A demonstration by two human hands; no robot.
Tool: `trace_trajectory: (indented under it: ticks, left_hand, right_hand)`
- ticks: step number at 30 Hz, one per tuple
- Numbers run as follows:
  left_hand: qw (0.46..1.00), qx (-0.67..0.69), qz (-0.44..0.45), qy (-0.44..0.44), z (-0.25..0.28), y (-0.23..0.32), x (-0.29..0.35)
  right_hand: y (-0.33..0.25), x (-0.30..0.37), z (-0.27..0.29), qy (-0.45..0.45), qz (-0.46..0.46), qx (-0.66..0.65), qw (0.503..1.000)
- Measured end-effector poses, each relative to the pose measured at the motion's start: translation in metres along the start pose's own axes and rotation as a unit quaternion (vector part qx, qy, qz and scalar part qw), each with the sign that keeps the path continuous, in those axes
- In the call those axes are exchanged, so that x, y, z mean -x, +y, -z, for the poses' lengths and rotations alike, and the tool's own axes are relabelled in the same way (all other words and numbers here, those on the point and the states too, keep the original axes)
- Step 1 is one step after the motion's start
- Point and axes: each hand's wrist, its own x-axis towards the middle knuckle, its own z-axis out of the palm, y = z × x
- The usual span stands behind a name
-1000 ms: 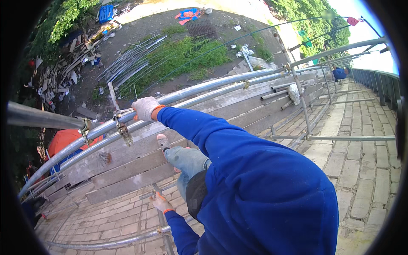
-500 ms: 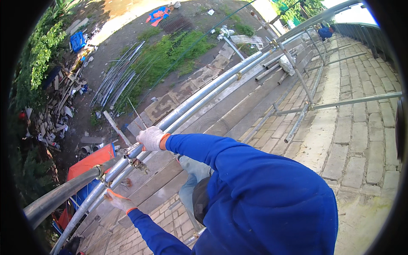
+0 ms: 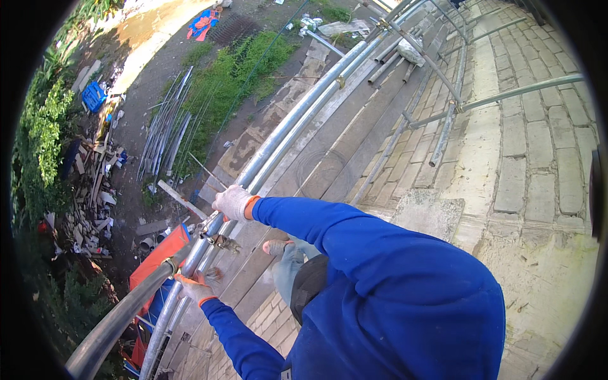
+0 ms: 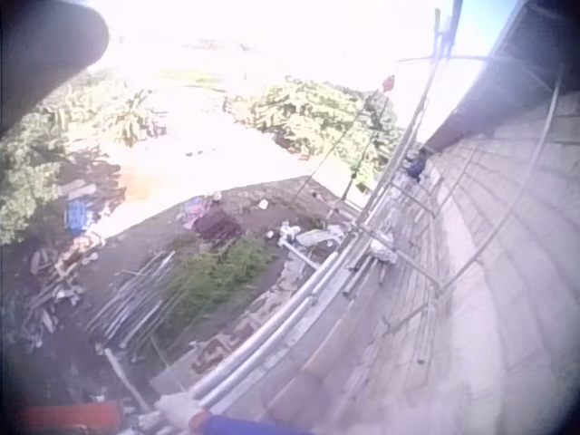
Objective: The person is assembling a metal scaffolding structure on the exterior of a building. They use a wrench to tighten couplers on vertical and horizontal poles, secure a metal pole to the wall, and adjust the structure while standing on wooden planks.
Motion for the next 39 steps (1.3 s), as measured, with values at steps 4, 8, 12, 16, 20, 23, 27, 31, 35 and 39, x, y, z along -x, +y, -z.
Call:
trace_trajectory:
  ticks: [4,8,12,16,20,23,27,31,35,39]
  left_hand:
    - [0.994,-0.091,0.032,-0.040,0.013,0.007,-0.004]
    - [0.988,-0.096,0.064,-0.102,0.019,0.009,-0.008]
    - [0.989,-0.100,0.045,-0.101,0.012,0.010,0.001]
    - [0.992,-0.126,-0.007,-0.011,0.009,0.004,0.035]
    - [0.985,-0.158,-0.062,0.042,-0.002,-0.027,0.072]
    - [0.987,-0.148,-0.054,-0.015,-0.010,-0.054,0.097]
    - [0.944,-0.173,-0.117,-0.257,-0.045,-0.067,0.140]
    - [0.728,-0.353,-0.428,-0.404,-0.114,-0.040,0.198]
    - [0.627,-0.419,-0.434,-0.492,-0.201,-0.032,0.234]
    - [0.533,-0.497,-0.356,-0.585,-0.274,-0.084,0.245]
  right_hand:
    - [-0.010,0.026,-0.017,0.124,-0.053,-0.143,0.980]
    - [0.007,0.093,-0.047,0.267,-0.116,-0.259,0.921]
    - [0.064,0.192,-0.094,0.123,-0.370,-0.284,0.876]
    - [0.121,0.293,-0.139,0.139,-0.605,-0.508,0.596]
    - [0.131,0.371,-0.166,0.171,-0.653,-0.544,0.498]
    - [0.122,0.394,-0.176,0.135,-0.621,-0.569,0.521]
    - [0.111,0.389,-0.185,0.185,-0.563,-0.653,0.473]
    - [0.117,0.366,-0.176,0.192,-0.576,-0.644,0.466]
    - [0.133,0.353,-0.151,0.203,-0.541,-0.671,0.466]
    - [0.155,0.360,-0.130,0.204,-0.519,-0.687,0.466]
